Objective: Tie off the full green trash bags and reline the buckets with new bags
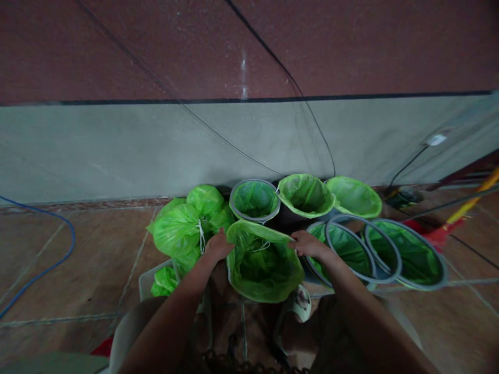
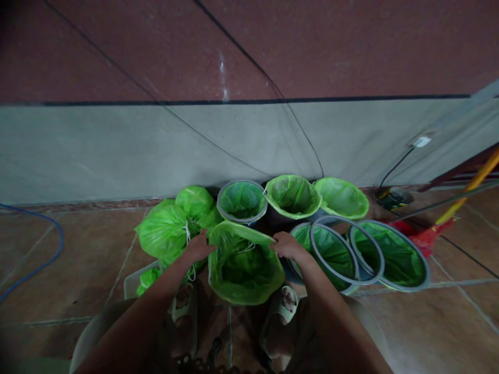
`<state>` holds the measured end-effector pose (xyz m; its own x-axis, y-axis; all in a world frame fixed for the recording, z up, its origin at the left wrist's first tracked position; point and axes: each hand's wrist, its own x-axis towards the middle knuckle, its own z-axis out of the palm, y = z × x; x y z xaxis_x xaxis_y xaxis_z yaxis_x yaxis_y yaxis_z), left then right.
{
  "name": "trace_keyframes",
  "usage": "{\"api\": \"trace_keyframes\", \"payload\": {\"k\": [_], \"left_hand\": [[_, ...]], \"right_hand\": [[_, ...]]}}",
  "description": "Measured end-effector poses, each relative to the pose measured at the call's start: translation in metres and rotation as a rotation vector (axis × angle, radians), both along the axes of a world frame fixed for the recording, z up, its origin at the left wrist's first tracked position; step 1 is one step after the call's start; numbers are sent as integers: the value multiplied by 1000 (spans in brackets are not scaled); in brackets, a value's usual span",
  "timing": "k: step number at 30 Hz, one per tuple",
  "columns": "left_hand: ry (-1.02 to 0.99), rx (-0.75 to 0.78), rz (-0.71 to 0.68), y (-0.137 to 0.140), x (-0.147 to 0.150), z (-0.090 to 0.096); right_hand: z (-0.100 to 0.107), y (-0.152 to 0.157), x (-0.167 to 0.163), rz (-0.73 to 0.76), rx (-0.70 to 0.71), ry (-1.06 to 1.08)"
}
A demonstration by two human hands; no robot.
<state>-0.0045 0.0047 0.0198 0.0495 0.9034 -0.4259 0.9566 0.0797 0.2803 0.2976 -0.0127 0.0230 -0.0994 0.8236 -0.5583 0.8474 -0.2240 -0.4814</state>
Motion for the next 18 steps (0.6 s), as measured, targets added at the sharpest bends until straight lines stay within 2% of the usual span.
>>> {"api": "trace_keyframes", "payload": {"k": [4, 9, 13, 18], "left_hand": [[30, -80, -127, -10, 4, 4], [35, -85, -172, -17, 12, 3], [-42, -20, -98, -14, 17, -3], [-271, -10, 107, -7, 18, -14]], "right_hand": [[-1, 3, 0, 53, 148, -124], [-4, 4, -11, 100, 122, -202], [-2, 5, -16, 58, 154, -169], [-6, 5, -16, 3, 168, -129]]}}
